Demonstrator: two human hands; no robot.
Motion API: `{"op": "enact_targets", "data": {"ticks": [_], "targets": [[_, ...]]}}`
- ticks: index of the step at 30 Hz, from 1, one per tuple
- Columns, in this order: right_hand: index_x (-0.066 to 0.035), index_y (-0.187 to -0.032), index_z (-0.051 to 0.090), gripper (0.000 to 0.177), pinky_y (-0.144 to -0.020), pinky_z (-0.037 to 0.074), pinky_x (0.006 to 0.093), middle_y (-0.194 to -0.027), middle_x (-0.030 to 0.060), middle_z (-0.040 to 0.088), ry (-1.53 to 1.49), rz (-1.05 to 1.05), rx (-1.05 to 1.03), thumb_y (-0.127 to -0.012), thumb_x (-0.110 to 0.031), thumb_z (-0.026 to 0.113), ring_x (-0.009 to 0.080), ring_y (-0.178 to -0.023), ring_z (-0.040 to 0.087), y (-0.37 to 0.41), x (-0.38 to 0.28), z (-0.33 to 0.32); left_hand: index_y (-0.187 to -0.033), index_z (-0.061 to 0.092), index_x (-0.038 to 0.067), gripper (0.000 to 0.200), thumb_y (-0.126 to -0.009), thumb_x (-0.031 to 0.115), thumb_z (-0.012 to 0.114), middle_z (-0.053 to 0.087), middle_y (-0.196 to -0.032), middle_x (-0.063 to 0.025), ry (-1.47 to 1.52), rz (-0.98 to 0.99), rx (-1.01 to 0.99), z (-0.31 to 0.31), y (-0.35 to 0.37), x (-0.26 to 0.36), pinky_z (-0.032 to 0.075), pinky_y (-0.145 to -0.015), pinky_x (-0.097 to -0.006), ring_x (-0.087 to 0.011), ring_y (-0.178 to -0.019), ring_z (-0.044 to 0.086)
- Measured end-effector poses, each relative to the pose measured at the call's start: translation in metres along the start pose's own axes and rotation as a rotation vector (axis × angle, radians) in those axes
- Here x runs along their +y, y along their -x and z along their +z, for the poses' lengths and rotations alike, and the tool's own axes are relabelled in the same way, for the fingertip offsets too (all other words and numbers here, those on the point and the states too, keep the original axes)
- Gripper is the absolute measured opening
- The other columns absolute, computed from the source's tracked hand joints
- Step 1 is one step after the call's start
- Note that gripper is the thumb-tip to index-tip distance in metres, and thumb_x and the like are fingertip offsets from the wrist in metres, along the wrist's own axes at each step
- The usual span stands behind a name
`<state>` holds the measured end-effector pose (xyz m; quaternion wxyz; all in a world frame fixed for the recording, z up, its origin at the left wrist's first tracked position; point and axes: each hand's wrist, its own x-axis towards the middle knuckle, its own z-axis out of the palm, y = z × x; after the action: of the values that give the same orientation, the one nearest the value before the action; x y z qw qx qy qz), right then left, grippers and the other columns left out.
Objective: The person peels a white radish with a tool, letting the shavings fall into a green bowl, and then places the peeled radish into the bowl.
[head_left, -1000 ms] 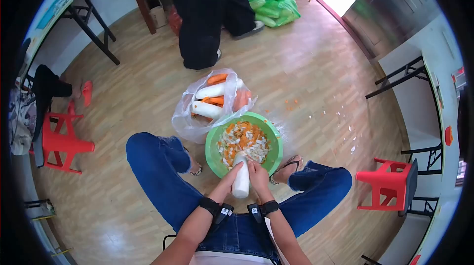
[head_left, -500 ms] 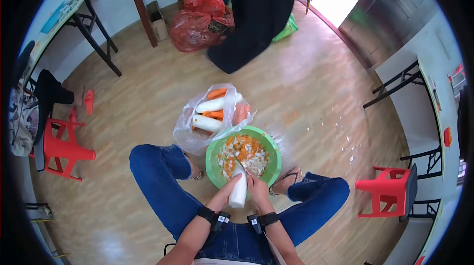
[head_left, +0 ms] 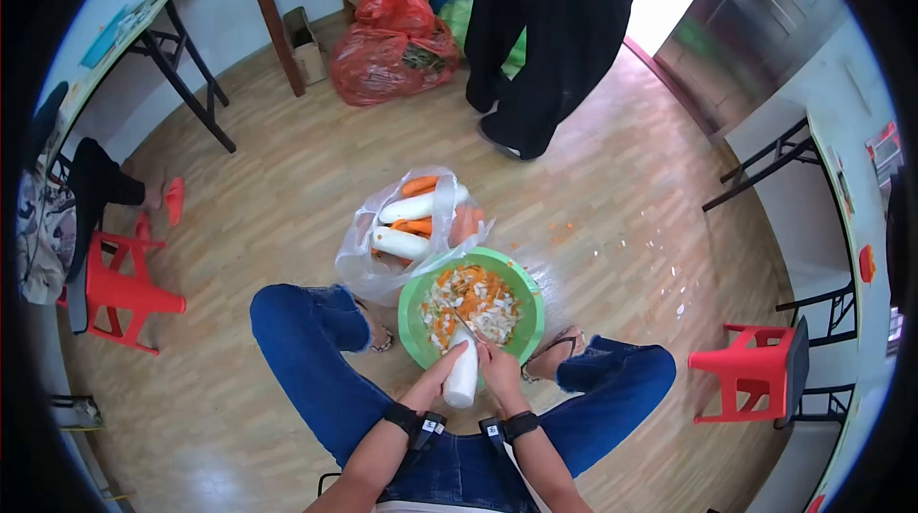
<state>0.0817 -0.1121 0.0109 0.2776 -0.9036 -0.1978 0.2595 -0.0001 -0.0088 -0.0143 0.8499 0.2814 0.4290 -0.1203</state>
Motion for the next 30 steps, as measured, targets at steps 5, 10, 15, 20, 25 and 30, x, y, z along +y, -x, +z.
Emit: {"op": "enact_targets", "data": {"ticks": [5,10,15,20,25,30], "targets": [[-0.024,-0.112,0.055,0.032,-0.055,0.046,0.0415,-0.067,0.0168,0.059,0.023,-0.002,0.038,-0.086,-0.036,0.04,0.0326,-0.061,0.058,-0.003,0.002,0.006,-0.094,0.053,0.01,0.039,-0.08,0.046,0.051,0.057,-0.07,-0.0012,0.034,-0.038,0.013,0.003,0.001,0.004,0.046,-0.046,-0.0275,-0.0128,-0.055,0.055],[-0.019,-0.106,0.058,0.032,-0.056,0.045,0.0418,-0.067,0.0171,0.059,-0.038,0.073,0.074,-0.086,-0.036,0.04,0.0335,-0.062,0.058,-0.008,0.012,0.018,-0.093,0.053,0.009,0.04,-0.08,0.046,0.052,0.057,-0.07,-0.002,0.068,-0.033,-0.003,0.007,0.003,0.008,0.046,-0.045,-0.0276,-0.0136,-0.053,0.056],[-0.019,-0.099,0.062,0.029,-0.056,0.046,0.0396,-0.069,0.0158,0.06,-0.23,0.014,0.208,-0.087,-0.035,0.042,0.0321,-0.06,0.059,-0.012,0.022,0.031,-0.095,0.052,0.008,0.041,-0.08,0.046,0.051,0.058,-0.071,-0.0032,0.09,-0.025,-0.033,0.008,0.005,0.011,0.048,-0.047,-0.0283,-0.0144,-0.054,0.057],[-0.022,-0.104,0.06,0.026,-0.053,0.045,0.0393,-0.067,0.0153,0.06,-0.007,-0.027,0.194,-0.086,-0.033,0.044,0.0304,-0.058,0.058,-0.006,0.001,0.011,-0.097,0.051,0.008,0.041,-0.081,0.046,0.051,0.058,-0.072,-0.0039,0.09,-0.036,-0.054,0.003,-0.001,0.008,0.048,-0.046,-0.0293,-0.0149,-0.054,0.057],[-0.025,-0.109,0.057,0.028,-0.05,0.045,0.0399,-0.065,0.0147,0.059,0.174,0.039,0.276,-0.085,-0.033,0.045,0.03,-0.056,0.058,-0.014,0.023,0.014,-0.094,0.053,0.009,0.04,-0.081,0.046,0.05,0.058,-0.072,-0.0038,-0.035,-0.041,-0.056,0.005,0.0,0.008,0.048,-0.046,-0.0299,-0.0146,-0.055,0.057],[-0.026,-0.112,0.055,0.03,-0.052,0.046,0.0397,-0.067,0.0154,0.06,-0.03,-0.063,0.114,-0.086,-0.034,0.042,0.0297,-0.056,0.058,0.002,-0.004,-0.004,-0.096,0.053,0.009,0.041,-0.081,0.046,0.049,0.058,-0.072,-0.0041,0.03,-0.002,-0.035,0.005,0.002,0.008,0.047,-0.047,-0.0294,-0.015,-0.055,0.057]]}}
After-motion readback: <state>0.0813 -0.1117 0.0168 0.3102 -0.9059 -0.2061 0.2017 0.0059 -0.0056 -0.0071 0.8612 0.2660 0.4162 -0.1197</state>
